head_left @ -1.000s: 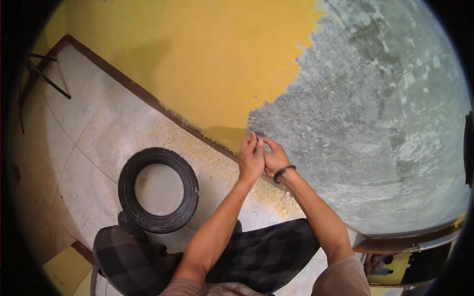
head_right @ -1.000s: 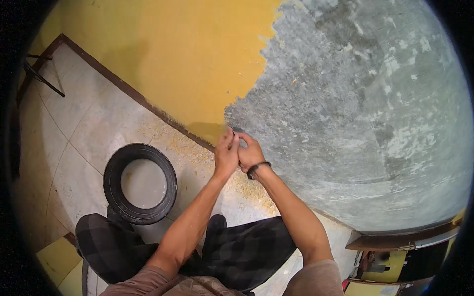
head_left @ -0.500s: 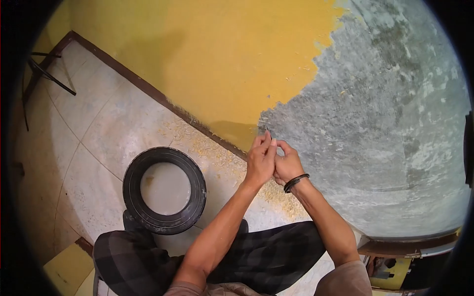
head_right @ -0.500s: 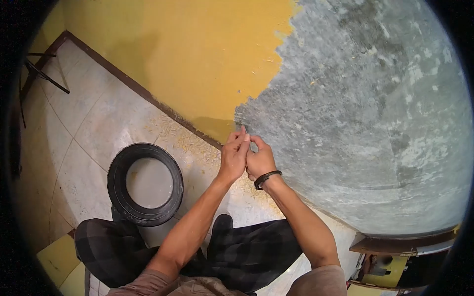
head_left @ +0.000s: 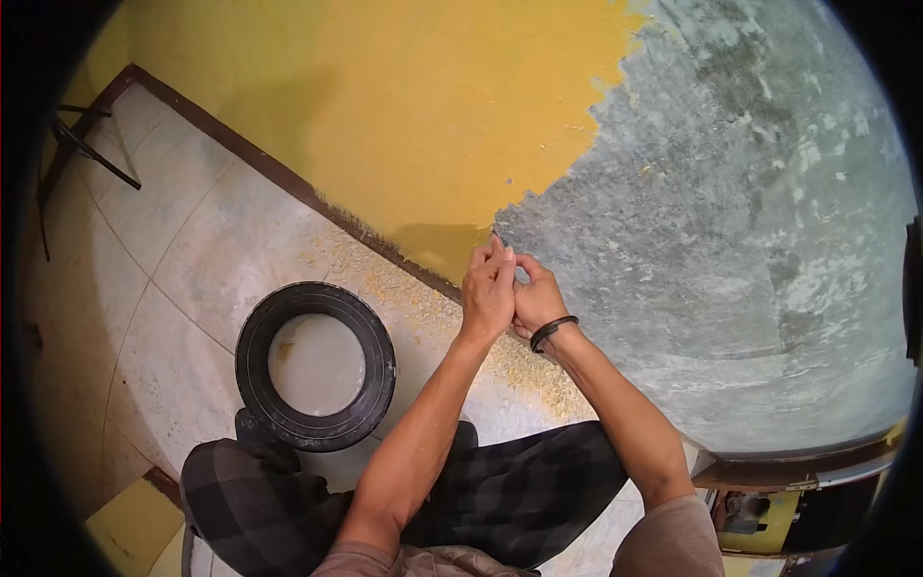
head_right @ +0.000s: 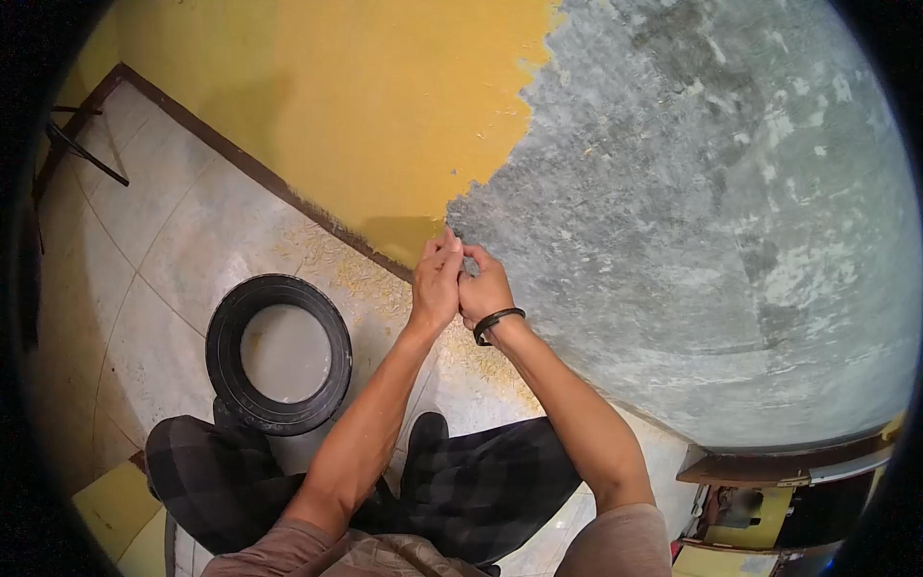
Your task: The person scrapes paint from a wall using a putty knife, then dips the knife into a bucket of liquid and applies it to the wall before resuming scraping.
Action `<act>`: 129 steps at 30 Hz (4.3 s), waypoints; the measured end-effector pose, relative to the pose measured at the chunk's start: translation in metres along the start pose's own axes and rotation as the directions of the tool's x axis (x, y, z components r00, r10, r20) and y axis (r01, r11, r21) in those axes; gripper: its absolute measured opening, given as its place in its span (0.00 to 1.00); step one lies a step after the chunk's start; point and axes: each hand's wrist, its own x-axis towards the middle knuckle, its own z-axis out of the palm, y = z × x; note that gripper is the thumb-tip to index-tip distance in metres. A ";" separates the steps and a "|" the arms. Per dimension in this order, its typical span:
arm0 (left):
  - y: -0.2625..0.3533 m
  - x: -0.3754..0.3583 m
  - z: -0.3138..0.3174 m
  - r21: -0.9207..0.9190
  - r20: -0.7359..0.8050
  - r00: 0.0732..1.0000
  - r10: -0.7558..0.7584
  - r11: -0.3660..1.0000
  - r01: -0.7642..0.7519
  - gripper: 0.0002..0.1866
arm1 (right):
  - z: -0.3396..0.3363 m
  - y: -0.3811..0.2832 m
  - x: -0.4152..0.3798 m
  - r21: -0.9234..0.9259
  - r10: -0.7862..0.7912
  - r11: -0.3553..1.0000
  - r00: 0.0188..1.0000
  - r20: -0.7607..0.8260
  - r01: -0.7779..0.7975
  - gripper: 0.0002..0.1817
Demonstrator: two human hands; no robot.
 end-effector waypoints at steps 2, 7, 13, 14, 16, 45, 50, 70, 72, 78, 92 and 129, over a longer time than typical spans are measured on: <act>0.001 0.001 0.001 -0.063 0.071 0.994 -0.083 0.994 0.088 0.21 | -0.004 -0.004 -0.009 0.046 0.004 0.999 1.000 0.014 -0.005 0.16; -0.002 0.002 -0.001 -0.047 0.020 0.999 -0.029 0.998 0.030 0.26 | 0.005 0.005 0.001 -0.003 -0.082 0.997 0.996 -0.033 0.082 0.14; 0.009 -0.001 0.011 -0.004 -0.005 0.996 0.091 0.996 -0.091 0.19 | -0.004 -0.015 -0.018 0.037 -0.050 0.998 0.999 -0.005 0.050 0.14; 0.012 -0.001 0.009 -0.011 0.024 0.999 0.049 0.999 -0.049 0.19 | 0.000 -0.021 -0.021 0.051 -0.032 0.998 0.998 -0.046 0.035 0.14; 0.011 0.008 0.004 -0.034 -0.019 1.000 0.004 0.999 -0.005 0.20 | 0.006 -0.020 -0.002 0.041 -0.032 0.999 0.999 -0.018 0.033 0.14; 0.001 0.023 -0.019 -0.112 0.045 0.992 -0.121 0.986 0.125 0.21 | 0.029 -0.014 0.007 -0.092 -0.119 0.989 0.992 -0.039 0.115 0.14; 0.005 0.017 -0.012 -0.149 0.091 0.990 -0.109 0.981 0.121 0.21 | 0.010 -0.019 -0.004 -0.115 -0.083 0.990 0.996 -0.016 0.081 0.13; -0.006 0.017 -0.011 -0.205 0.137 0.974 -0.178 0.957 0.204 0.20 | 0.011 -0.011 0.009 -0.140 -0.090 0.986 0.996 -0.007 0.088 0.09; -0.006 0.017 -0.011 -0.159 0.097 0.989 -0.113 0.979 0.128 0.22 | 0.008 -0.021 -0.002 -0.099 -0.022 0.995 1.000 0.010 0.023 0.09; -0.012 0.028 -0.026 -0.088 0.052 0.978 -0.202 0.975 0.206 0.23 | 0.028 -0.018 0.019 -0.076 0.000 0.997 0.999 0.044 0.003 0.09; -0.015 0.023 -0.030 -0.119 0.105 0.975 -0.198 0.970 0.210 0.23 | 0.029 0.002 0.018 -0.152 -0.096 0.984 0.995 0.018 0.097 0.13; 0.003 0.028 -0.032 -0.034 -0.098 0.994 -0.044 0.999 0.041 0.17 | 0.010 -0.035 0.001 0.008 0.075 0.997 0.974 0.213 -0.078 0.22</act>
